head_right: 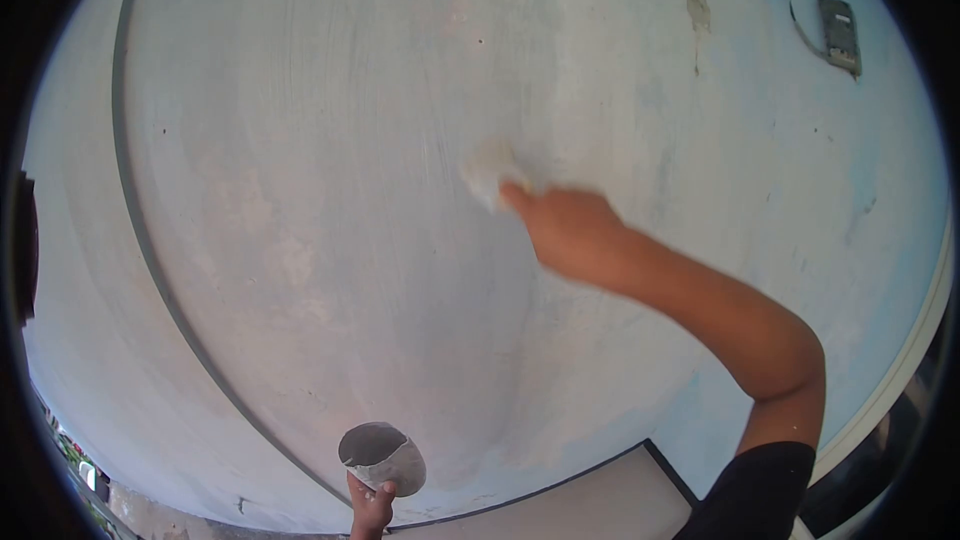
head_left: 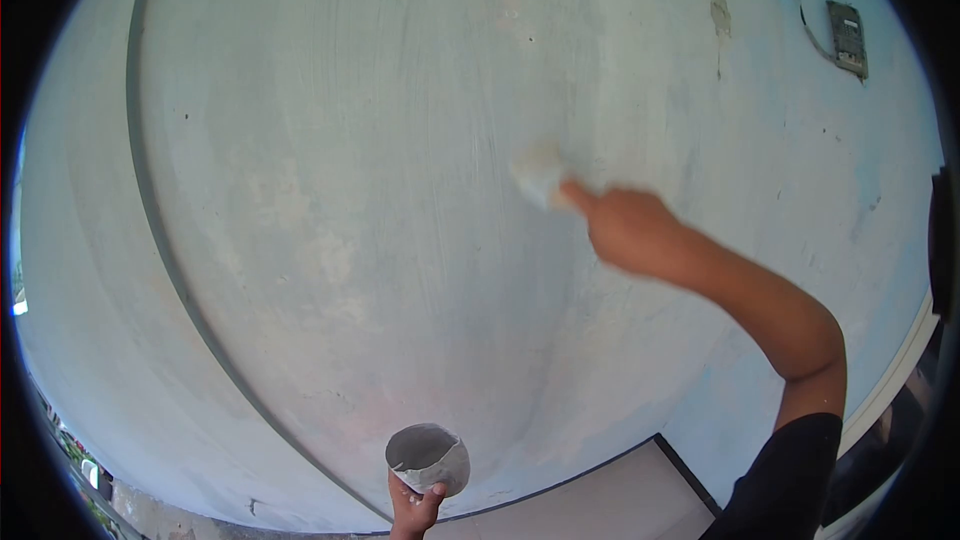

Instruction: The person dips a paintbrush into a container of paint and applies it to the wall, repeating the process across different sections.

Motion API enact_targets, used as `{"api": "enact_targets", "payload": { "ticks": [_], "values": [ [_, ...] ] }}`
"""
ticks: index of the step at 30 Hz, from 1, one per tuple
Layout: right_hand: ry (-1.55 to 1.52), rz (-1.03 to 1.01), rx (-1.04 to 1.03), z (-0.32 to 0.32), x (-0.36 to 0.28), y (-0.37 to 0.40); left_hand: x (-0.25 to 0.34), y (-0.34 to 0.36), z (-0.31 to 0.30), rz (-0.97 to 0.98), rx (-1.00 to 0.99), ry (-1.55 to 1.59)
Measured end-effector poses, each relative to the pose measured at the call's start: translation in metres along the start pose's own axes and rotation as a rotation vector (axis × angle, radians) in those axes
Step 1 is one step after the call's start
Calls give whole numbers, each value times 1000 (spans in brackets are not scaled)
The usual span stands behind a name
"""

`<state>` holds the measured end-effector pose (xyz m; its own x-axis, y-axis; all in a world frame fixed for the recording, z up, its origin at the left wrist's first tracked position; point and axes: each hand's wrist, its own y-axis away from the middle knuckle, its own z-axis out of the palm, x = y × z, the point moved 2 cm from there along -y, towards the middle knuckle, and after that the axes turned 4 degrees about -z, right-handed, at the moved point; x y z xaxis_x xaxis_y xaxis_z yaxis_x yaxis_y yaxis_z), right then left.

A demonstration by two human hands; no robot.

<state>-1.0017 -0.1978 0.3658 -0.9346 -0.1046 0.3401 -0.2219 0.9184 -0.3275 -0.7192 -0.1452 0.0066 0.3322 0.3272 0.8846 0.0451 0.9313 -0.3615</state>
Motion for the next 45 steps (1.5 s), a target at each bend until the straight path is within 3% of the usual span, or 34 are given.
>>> {"api": "enact_targets", "payload": {
  "ticks": [1,3,5,6,7,8,9,12,13,14,16,17,19,20,24,27,31,34,35,37,40,42,43,45],
  "values": [
    [-161,-30,-174,24,1,16,1,-2,-4,-1,-4,-1],
    [-183,-163,-637,49,7,25,-1,-5,-5,20,-39,-15],
    [-230,-273,-555,53,28,4,2,-6,-5,24,-59,11],
    [-213,-297,-241,59,61,-29,1,-7,-4,28,-79,34],
    [-203,-221,-233,5,72,-51,2,-5,-4,27,-84,31],
    [-202,2,-188,-43,81,-73,2,-3,-5,42,-71,-12],
    [-181,132,-32,-91,78,-73,1,-6,-5,71,-57,-48],
    [-58,235,442,-181,74,-75,-14,-2,-8,73,17,-49],
    [-157,312,408,-220,28,-34,-17,-3,-8,81,19,-36],
    [-158,314,404,-221,41,-48,-11,-4,-5,76,17,-36],
    [-134,281,1053,-218,76,-93,-1,-9,-4,19,-74,15],
    [-130,285,1047,-200,76,-102,-5,-11,-7,10,-85,13],
    [-75,219,849,-157,74,-120,-8,-14,-10,17,-92,7],
    [120,166,950,-126,74,-123,-6,-15,-10,29,-99,-2],
    [33,317,353,-46,14,-38,-13,-18,-14,16,-139,55],
    [-57,141,17,39,-9,12,-23,-20,-21,-3,-169,38],
    [-197,-12,-591,114,-16,46,-27,-18,-17,-16,-179,105],
    [-176,-170,-563,97,16,8,-24,-19,-15,10,-179,94],
    [-225,-73,-370,69,30,-17,-23,-19,-15,27,-176,71],
    [-99,-12,-215,-22,54,-65,-18,-14,-14,-15,-163,24],
    [-66,255,195,-141,65,-79,-27,-9,-13,-24,-116,1],
    [-103,273,476,-183,73,-75,-51,2,-25,13,-17,-213],
    [-109,271,480,-191,74,-76,-46,1,-22,23,4,-175],
    [-205,230,869,-202,77,-77,-33,-4,-22,-15,-58,-168]
  ]
}}
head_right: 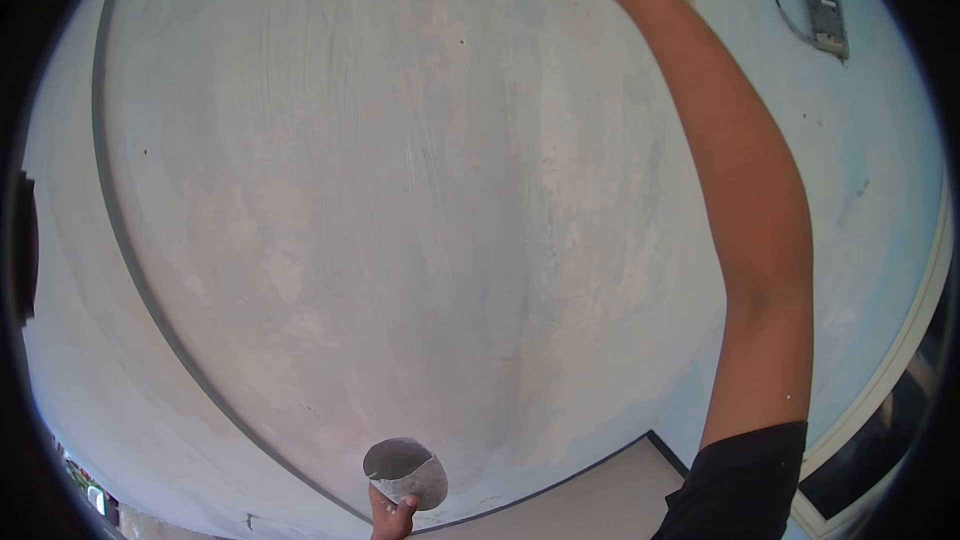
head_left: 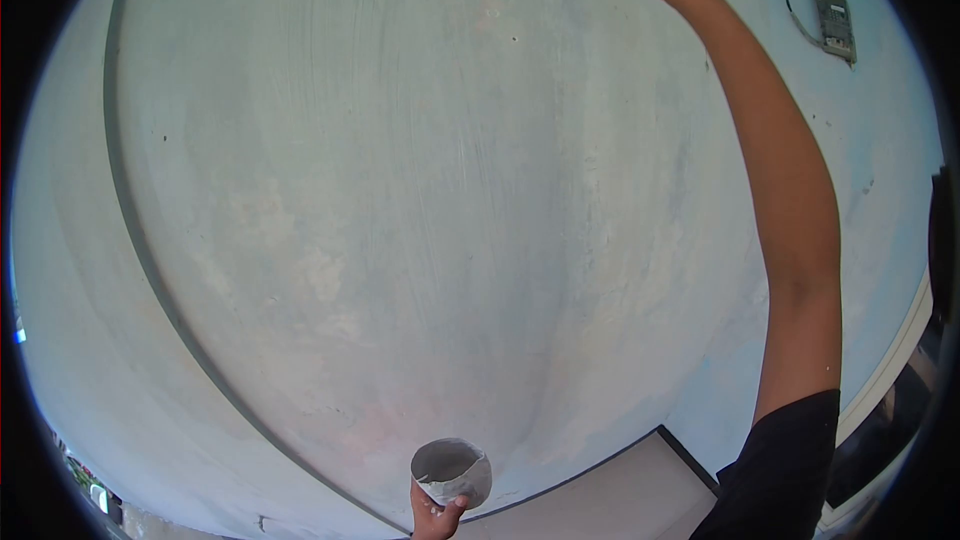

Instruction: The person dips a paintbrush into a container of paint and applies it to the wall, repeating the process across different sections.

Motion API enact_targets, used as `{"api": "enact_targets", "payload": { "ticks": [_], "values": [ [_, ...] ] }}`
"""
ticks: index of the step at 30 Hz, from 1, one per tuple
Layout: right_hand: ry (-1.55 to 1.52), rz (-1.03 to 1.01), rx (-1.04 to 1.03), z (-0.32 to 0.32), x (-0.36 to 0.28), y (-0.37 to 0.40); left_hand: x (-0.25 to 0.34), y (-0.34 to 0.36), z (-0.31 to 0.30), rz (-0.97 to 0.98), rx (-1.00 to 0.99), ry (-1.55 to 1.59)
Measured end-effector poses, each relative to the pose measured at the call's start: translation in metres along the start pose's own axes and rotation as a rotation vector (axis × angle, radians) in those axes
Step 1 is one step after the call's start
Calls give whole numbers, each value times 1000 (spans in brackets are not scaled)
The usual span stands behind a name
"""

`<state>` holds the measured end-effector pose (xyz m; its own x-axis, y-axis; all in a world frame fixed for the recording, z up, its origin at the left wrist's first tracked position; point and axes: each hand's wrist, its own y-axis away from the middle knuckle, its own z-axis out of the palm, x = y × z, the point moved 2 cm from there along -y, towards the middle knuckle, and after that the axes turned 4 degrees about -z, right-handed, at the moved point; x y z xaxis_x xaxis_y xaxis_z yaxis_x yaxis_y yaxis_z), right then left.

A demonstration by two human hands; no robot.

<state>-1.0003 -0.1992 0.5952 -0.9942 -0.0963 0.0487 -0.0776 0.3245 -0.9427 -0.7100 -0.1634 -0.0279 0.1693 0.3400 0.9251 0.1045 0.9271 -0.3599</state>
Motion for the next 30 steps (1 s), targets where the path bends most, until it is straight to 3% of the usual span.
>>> {"api": "enact_targets", "payload": {
  "ticks": [1,3,5,9,11,12,14,16,17,18,19,20,22,23,25,26,28,29,30],
  "values": [
    [-4,3,-3,19,14,-2,3,-1,-1,-30,-67,15],
    [169,-262,70,74,46,0,-9,1,-8,-50,-57,-7],
    [190,-122,-94,88,21,64,-7,2,-11,-68,-48,-32],
    [260,-46,-758,48,8,174,9,7,-6,19,28,-83],
    [99,-43,-1104,16,31,195,48,12,10,57,64,-129],
    [99,-47,-1111,18,44,194,62,11,15,38,74,-28],
    [71,-333,-1434,38,55,188,71,7,16,21,58,48],
    [45,-206,-1129,43,54,130,69,6,17,16,56,93],
    [104,-254,-1013,41,55,90,65,8,16,5,51,133],
    [218,-40,-929,28,39,55,54,12,12,8,50,131],
    [228,-129,-758,18,36,22,36,16,9,24,78,-8],
    [223,-79,-662,-9,12,4,26,14,8,41,108,-144],
    [224,-77,-439,-22,8,-36,38,15,16,49,139,-135],
    [119,53,-675,-53,-15,-51,41,16,18,56,165,-123],
    [56,111,-405,-60,-20,-61,39,18,17,30,154,-115],
    [58,107,-406,-51,-11,-70,38,18,18,10,141,-106],
    [55,-86,206,-31,7,-82,47,17,22,-25,111,-73],
    [59,-85,203,-18,13,-80,50,17,22,-56,79,-47],
    [34,-77,57,-6,9,-68,47,18,21,-56,76,-46]
  ]
}}
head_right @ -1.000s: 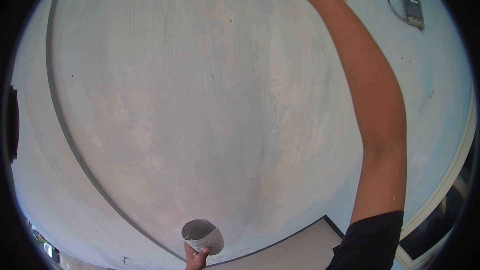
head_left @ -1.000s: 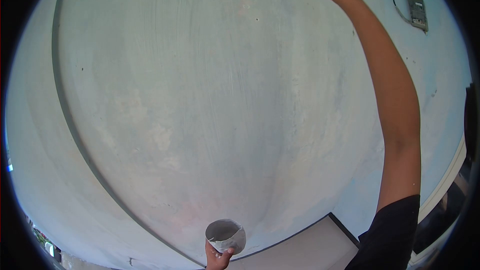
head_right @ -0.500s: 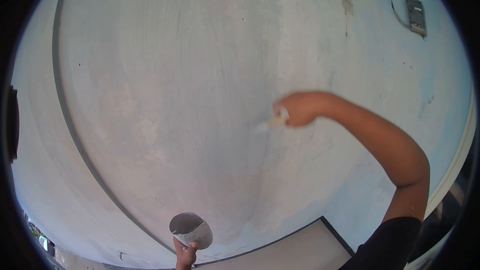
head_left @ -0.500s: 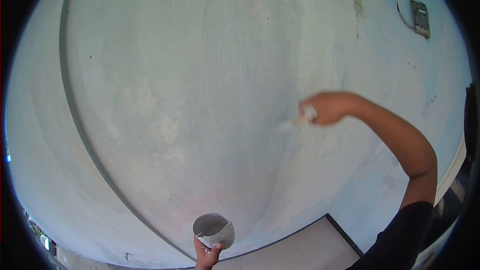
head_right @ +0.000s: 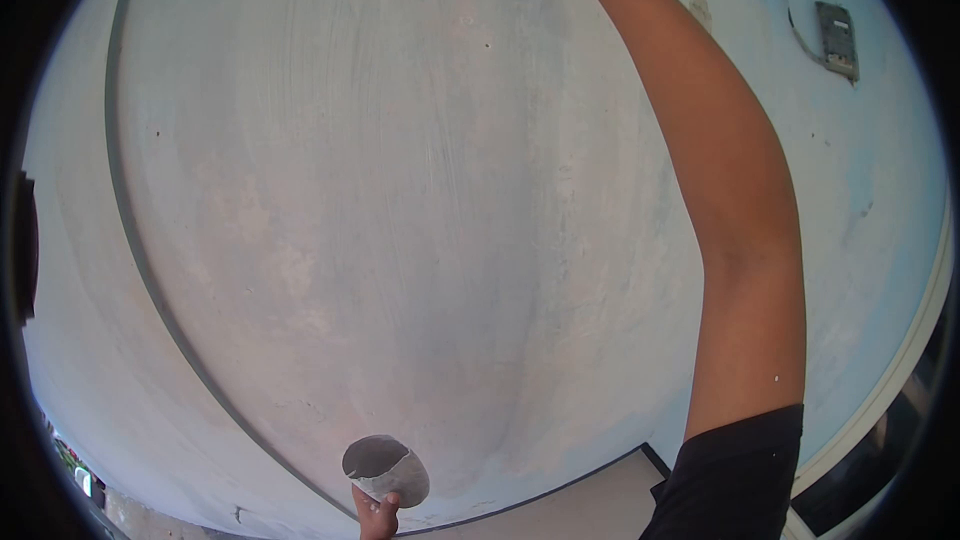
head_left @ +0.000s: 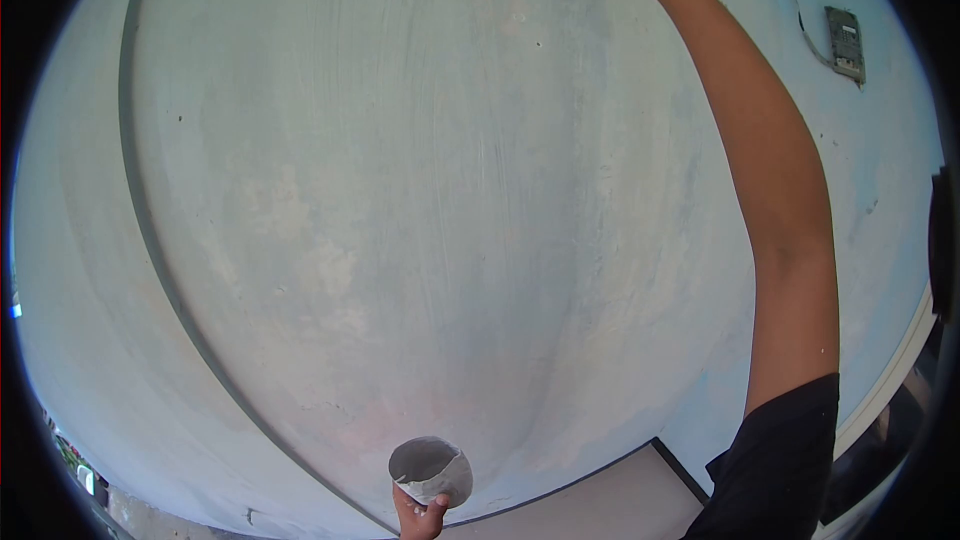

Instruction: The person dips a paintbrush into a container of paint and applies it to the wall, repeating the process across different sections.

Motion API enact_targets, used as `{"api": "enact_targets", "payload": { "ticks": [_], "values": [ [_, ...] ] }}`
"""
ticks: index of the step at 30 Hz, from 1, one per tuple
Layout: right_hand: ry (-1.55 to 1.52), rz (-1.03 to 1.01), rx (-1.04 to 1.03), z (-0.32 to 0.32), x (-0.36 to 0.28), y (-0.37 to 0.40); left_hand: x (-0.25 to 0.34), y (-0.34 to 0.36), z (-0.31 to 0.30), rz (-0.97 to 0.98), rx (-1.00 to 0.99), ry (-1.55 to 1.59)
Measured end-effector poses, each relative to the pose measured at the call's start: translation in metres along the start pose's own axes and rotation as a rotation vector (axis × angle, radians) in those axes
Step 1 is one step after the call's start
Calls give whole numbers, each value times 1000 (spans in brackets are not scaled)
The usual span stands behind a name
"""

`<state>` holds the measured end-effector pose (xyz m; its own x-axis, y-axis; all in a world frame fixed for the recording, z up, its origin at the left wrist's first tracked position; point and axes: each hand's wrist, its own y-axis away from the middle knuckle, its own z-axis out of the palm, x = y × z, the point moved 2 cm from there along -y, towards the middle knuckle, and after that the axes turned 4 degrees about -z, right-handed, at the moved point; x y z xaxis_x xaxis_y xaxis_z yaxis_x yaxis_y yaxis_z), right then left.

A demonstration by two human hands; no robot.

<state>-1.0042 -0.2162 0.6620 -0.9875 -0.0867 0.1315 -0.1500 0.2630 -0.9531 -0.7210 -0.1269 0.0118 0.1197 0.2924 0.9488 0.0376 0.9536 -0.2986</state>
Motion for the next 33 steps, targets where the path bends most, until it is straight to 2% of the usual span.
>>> {"api": "enact_targets", "payload": {
  "ticks": [1,2,4,7,9,10,11,13,14,16,17,18,19,20,22,23,25,27,29,30,31,33],
  "values": [
    [-31,9,-141,11,-2,13,-3,0,1,-14,-1,-6],
    [-114,48,-104,19,-7,37,-7,-1,0,-26,-1,-11],
    [-26,-260,33,60,21,68,-20,0,-5,-29,-11,-8],
    [-2,-62,-377,36,-2,148,-40,0,-10,-86,-74,21],
    [-7,22,-604,23,-10,193,-69,-1,-17,113,111,-135],
    [-58,23,-735,12,-12,209,-50,-3,-15,106,81,-76],
    [-61,26,-738,2,-7,211,-25,-1,-15,103,81,-80],
    [-77,32,-1125,-15,9,212,17,3,-5,-113,-14,2],
    [-77,31,-1122,-16,19,203,16,7,-3,-156,33,40],
    [-53,-177,-1220,-14,40,164,28,9,-2,-109,40,-36],
    [20,-30,-1147,-14,45,135,33,8,-2,-65,48,-104],
    [75,14,-1003,-10,58,101,29,11,-2,-121,44,-41],
    [170,-111,-966,-21,48,62,30,13,-3,-121,47,-40],
    [217,-25,-890,-41,46,31,31,14,-5,-100,19,-78],
    [218,-3,-550,-58,44,-11,27,10,-8,-68,-2,-120],
    [231,16,-381,-68,29,-19,21,10,-12,-43,18,-119],
    [150,45,-305,-83,3,-13,22,9,-13,-20,39,-121],
    [67,79,-238,-81,12,-11,40,12,-5,-26,46,-46],
    [170,-89,-117,-65,22,-11,37,12,-7,-35,49,-47],
    [98,6,-62,-63,25,1,37,10,-7,-37,52,-50],
    [106,4,-61,-52,35,3,39,7,-5,-35,47,-45],
    [144,-181,295,-11,72,17,43,4,-1,-67,9,-59]
  ]
}}
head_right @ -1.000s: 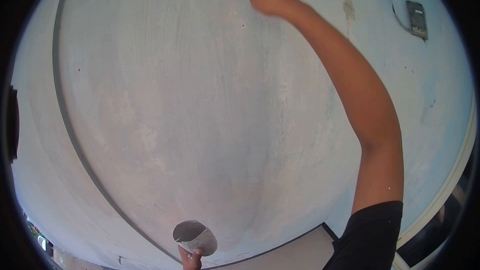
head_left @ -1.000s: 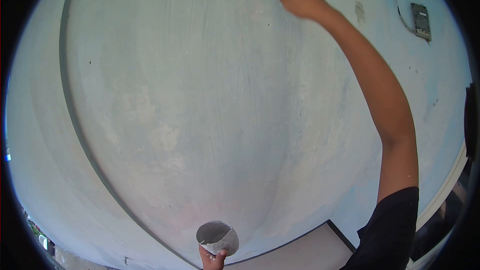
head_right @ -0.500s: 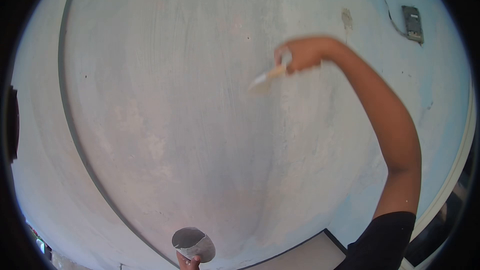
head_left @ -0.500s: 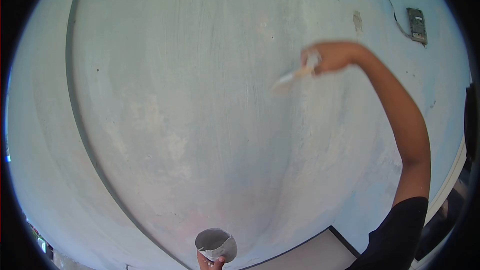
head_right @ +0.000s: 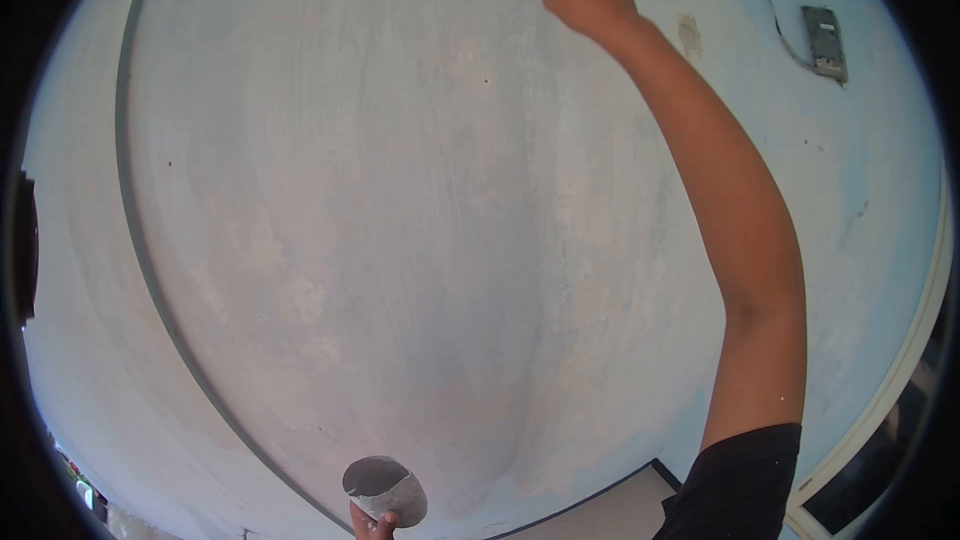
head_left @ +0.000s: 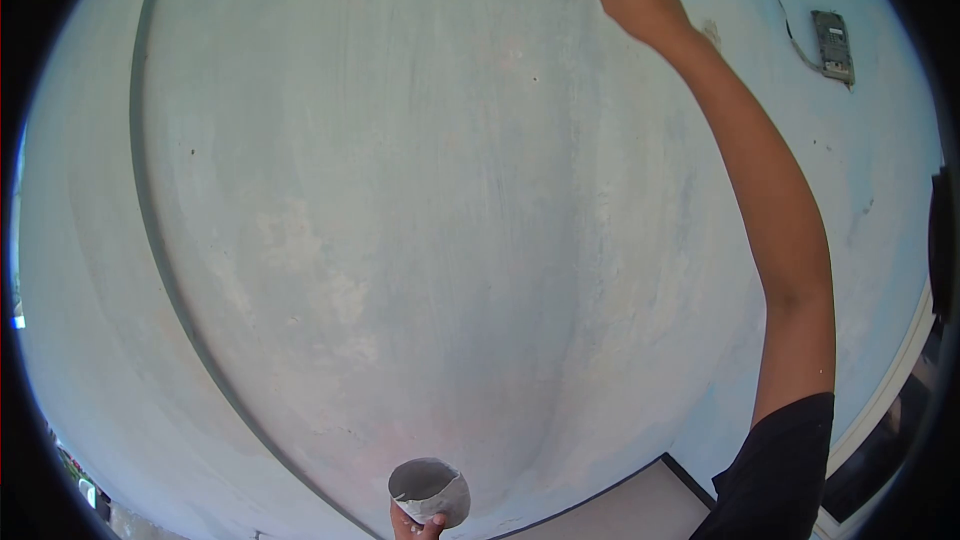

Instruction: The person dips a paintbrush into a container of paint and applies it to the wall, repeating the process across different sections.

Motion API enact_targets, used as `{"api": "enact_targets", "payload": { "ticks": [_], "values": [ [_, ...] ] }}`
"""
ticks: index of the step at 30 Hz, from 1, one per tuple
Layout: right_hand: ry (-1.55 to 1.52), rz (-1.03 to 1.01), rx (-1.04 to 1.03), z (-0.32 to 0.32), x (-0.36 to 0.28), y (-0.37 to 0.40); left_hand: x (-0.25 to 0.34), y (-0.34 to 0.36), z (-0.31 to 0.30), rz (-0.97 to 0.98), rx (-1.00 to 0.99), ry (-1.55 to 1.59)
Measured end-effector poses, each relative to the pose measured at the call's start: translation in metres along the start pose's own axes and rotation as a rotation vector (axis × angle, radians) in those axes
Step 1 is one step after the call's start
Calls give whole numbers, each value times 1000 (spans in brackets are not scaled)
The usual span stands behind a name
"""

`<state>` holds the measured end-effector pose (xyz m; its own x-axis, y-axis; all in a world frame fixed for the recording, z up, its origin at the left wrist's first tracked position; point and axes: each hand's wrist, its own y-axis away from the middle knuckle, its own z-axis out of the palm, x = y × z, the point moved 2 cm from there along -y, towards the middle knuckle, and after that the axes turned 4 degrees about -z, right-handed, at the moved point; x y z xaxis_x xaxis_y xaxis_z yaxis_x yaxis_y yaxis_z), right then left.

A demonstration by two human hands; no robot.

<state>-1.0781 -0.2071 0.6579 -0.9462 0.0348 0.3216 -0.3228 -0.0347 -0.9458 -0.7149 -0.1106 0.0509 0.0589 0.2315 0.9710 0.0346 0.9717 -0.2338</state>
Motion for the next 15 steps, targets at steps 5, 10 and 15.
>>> {"api": "enact_targets", "payload": {
  "ticks": [5,10,15],
  "values": [
    [18,141,-811,-37,-81,112,-24,-13,-3,119,-17,-14],
    [33,-38,-1434,-74,-86,100,-12,-8,1,40,-71,31],
    [83,-212,-788,-24,-11,5,-45,-10,-3,93,-61,52]
  ]
}}
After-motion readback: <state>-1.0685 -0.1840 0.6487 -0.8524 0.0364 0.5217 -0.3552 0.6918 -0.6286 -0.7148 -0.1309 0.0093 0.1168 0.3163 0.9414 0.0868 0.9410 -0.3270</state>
